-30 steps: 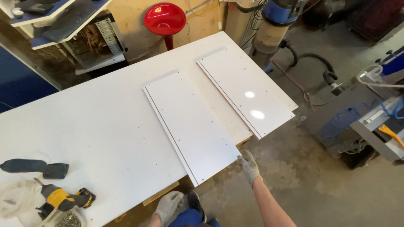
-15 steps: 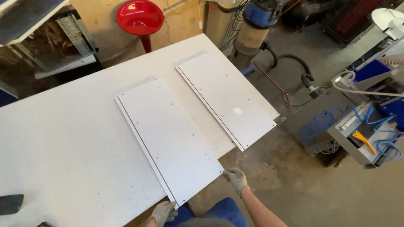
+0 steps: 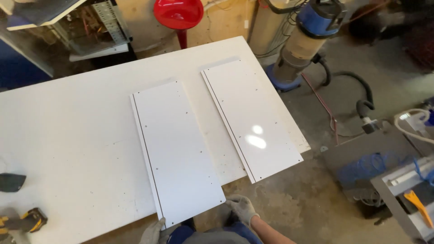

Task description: The person puts on protective gloves and uses a cordless power drill to fasten screws into pre-drilled holes on white furniture panels.

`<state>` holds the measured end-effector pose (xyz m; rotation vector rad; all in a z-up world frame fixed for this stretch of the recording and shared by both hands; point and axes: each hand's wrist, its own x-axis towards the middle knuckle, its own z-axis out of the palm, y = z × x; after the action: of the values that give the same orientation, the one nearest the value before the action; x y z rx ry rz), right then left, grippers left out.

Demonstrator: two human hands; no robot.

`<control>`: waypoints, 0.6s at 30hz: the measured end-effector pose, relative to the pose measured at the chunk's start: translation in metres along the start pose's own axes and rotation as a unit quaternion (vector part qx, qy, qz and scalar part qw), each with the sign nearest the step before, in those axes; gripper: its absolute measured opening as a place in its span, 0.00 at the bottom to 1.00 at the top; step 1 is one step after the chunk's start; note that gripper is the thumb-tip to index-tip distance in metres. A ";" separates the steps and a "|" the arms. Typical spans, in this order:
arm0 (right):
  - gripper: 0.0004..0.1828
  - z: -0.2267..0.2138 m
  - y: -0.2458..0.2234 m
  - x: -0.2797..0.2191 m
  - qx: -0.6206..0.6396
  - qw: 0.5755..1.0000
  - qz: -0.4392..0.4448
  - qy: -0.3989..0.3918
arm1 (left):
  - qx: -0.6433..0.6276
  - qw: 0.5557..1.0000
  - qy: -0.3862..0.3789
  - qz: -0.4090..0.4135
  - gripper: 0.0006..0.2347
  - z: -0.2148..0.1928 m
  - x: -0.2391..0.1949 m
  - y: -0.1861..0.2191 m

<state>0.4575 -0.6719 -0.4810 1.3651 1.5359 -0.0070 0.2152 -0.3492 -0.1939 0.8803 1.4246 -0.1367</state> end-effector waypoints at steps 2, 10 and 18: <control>0.42 0.029 -0.002 0.009 0.341 0.918 0.075 0.190 | 0.033 0.999 0.024 0.023 0.31 0.004 0.008 -0.008; 0.25 -0.061 0.232 -0.203 0.947 0.000 0.319 0.022 | -0.124 0.982 0.133 0.050 0.30 0.057 -0.028 -0.014; 0.37 0.010 0.314 -0.254 0.858 -0.087 0.490 0.126 | -0.161 0.969 0.173 0.073 0.25 0.058 0.037 -0.058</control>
<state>0.6473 -0.7511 -0.1331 -1.6332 0.6275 0.5159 0.2351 -0.4085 -0.2588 0.7559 1.6396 0.3677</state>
